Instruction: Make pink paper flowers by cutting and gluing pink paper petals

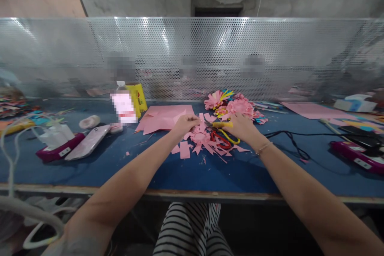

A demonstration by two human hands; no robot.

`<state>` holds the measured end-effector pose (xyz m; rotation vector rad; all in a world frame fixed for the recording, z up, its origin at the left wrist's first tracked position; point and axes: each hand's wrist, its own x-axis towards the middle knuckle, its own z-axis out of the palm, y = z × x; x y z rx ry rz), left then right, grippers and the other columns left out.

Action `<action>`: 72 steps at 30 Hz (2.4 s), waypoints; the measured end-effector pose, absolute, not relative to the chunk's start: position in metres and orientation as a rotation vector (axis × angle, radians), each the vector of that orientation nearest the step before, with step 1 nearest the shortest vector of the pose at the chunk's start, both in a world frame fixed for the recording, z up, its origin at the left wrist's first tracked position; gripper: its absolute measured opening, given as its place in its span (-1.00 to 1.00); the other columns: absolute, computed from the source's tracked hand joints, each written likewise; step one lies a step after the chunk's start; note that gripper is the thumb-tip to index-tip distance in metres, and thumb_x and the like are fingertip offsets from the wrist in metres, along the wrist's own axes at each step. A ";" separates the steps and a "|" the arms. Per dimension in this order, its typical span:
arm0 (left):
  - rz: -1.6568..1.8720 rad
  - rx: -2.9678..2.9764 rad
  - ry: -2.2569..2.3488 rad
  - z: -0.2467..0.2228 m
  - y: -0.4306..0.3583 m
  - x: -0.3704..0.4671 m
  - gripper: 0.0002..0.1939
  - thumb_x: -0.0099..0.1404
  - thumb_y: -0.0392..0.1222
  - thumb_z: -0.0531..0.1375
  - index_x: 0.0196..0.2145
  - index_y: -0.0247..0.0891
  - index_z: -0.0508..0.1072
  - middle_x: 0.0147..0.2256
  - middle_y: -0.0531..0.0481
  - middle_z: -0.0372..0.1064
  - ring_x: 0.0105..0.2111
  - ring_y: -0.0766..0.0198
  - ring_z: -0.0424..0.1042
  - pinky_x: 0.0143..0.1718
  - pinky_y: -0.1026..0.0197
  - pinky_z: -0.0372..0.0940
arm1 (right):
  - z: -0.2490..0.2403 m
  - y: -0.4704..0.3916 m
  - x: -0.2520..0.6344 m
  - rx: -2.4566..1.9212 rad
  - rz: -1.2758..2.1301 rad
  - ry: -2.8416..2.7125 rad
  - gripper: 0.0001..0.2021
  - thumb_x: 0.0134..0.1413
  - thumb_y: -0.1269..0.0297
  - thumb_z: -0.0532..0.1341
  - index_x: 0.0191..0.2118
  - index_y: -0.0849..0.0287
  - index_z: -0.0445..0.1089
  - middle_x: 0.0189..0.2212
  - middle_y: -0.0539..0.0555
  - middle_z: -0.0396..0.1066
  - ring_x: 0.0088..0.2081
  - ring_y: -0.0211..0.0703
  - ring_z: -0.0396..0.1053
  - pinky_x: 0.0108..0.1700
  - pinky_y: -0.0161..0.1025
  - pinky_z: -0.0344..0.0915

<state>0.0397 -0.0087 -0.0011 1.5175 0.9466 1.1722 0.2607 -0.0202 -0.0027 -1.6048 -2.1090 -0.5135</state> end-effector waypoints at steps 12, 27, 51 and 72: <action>1.127 1.451 0.860 -0.004 -0.016 0.047 -0.79 -0.12 -0.17 0.26 -0.54 -0.33 0.33 -0.69 0.14 0.22 -0.71 0.53 0.19 -0.65 0.41 0.09 | -0.005 -0.031 0.217 -0.720 -0.153 -2.195 -0.91 0.01 0.30 0.08 -0.43 0.19 0.26 -0.48 0.04 0.22 -0.39 -0.24 0.18 -0.33 -0.28 0.17; 1.204 1.776 0.899 0.000 -0.022 0.050 -0.93 -0.05 -0.30 0.13 -0.53 -0.34 0.33 -0.68 0.11 0.24 -0.68 0.48 0.23 -0.60 0.36 0.19 | -0.001 -0.035 0.206 -0.911 0.545 -1.811 -0.81 -0.11 0.23 0.13 -0.55 0.21 0.15 -0.61 -0.08 0.13 -0.56 -0.38 0.09 -0.50 -0.36 0.07; 1.162 2.038 0.894 0.003 -0.029 0.049 -0.92 -0.02 -0.34 0.06 -0.54 -0.33 0.34 -0.65 0.11 0.22 -0.62 0.47 0.25 -0.57 0.40 0.15 | -0.006 -0.028 0.207 -0.849 0.843 -1.718 -0.78 -0.16 0.15 0.17 -0.49 0.21 0.21 -0.58 -0.07 0.19 -0.52 -0.37 0.13 -0.44 -0.34 0.09; 1.274 2.000 0.849 -0.001 -0.036 0.054 -0.82 0.04 -0.14 0.12 -0.41 -0.31 0.31 -0.59 0.10 0.25 -0.62 0.46 0.28 -0.55 0.37 0.20 | -0.009 -0.028 0.203 -0.688 1.006 -1.494 -0.81 -0.16 0.19 0.19 -0.53 0.19 0.22 -0.62 -0.11 0.14 -0.57 -0.42 0.09 -0.49 -0.38 0.07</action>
